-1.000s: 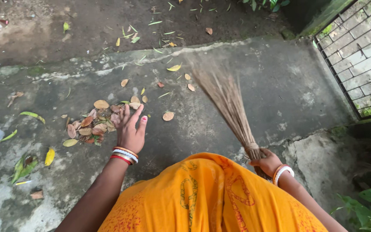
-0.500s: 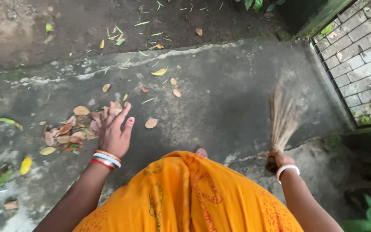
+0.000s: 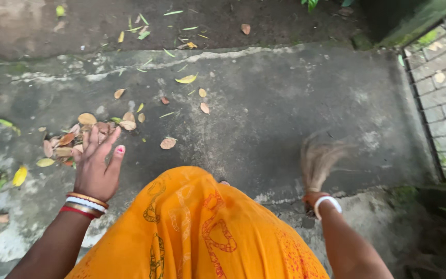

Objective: The person sweeps fallen leaves, plastic debris, and trash across the ground using a hand broom.

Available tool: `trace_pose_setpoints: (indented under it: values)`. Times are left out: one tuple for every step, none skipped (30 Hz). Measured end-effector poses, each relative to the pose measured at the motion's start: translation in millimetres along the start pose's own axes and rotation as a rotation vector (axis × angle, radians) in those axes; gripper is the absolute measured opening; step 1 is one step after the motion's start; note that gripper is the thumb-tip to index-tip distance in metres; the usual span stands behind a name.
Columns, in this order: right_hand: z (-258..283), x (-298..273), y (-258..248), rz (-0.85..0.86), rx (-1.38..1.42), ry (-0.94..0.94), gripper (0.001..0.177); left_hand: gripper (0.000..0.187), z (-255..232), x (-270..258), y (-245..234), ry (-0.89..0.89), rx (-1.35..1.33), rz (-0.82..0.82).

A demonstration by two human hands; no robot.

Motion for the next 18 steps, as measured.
trace_pose_setpoints:
  values:
    - [10, 1, 12, 0.014, -0.084, -0.074, 0.051, 0.049, 0, -4, -3, -0.014, -0.004, -0.005]
    - [19, -2, 26, 0.032, -0.16, -0.153, 0.053, 0.049, 0, -8, -5, -0.017, 0.006, -0.011]
    - [29, -6, 39, 0.049, -0.221, -0.228, 0.055, 0.049, 2, -12, -6, -0.03, 0.031, -0.012]
    - [39, -12, 49, 0.056, -0.285, -0.303, 0.058, 0.049, 3, -14, -4, -0.043, 0.052, -0.012]
    - [50, -19, 57, 0.067, -0.333, -0.375, 0.06, 0.049, 4, -17, -3, -0.044, 0.056, -0.019]
    - [60, -30, 65, 0.078, -0.376, -0.447, 0.062, 0.049, 5, -19, -2, -0.056, 0.055, -0.03]
    - [72, -43, 70, 0.085, -0.412, -0.516, 0.065, 0.048, 7, -21, -1, -0.068, 0.053, -0.042]
    - [82, -57, 73, 0.095, -0.417, -0.569, 0.067, 0.048, 8, -23, 2, -0.073, 0.056, -0.049]
    - [91, -71, 72, 0.115, -0.361, -0.596, 0.069, 0.048, 8, -24, 6, -0.087, 0.06, -0.056]
    - [99, -84, 70, 0.138, -0.31, -0.624, 0.072, 0.048, 8, -25, 10, -0.105, 0.063, -0.064]
    - [106, -97, 64, 0.172, -0.215, -0.647, 0.076, 0.048, 6, -26, 15, -0.114, 0.065, -0.072]
    - [110, -107, 59, 0.178, -0.221, -0.661, 0.076, 0.047, 4, -26, 19, -0.1, 0.068, -0.076]
    - [115, -117, 53, 0.158, -0.225, -0.698, 0.077, 0.046, 1, -26, 22, -0.085, 0.072, -0.08]
    - [119, -123, 47, 0.135, -0.228, -0.735, 0.079, 0.046, -1, -24, 24, -0.095, 0.079, -0.091]
    - [120, -127, 43, 0.14, -0.233, -0.75, 0.079, 0.046, -5, -22, 26, -0.074, 0.074, -0.085]
    - [115, -129, 38, 0.114, -0.163, -0.735, 0.083, 0.046, -8, -21, 28, -0.051, 0.069, -0.076]
    - [109, -127, 36, 0.089, -0.093, -0.719, 0.088, 0.046, -10, -20, 29, -0.059, 0.075, -0.085]
    - [104, -124, 38, 0.094, -0.096, -0.732, 0.088, 0.048, -11, -17, 30, -0.071, 0.064, -0.077]
Point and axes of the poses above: each hand's wrist, its own x-axis towards the middle knuckle, its own y-axis out of the palm, z = x × y, the point moved 5 cm from there along x, towards the middle knuckle, and after that the axes turned 10 degrees about -z, right-handed, at the moved point
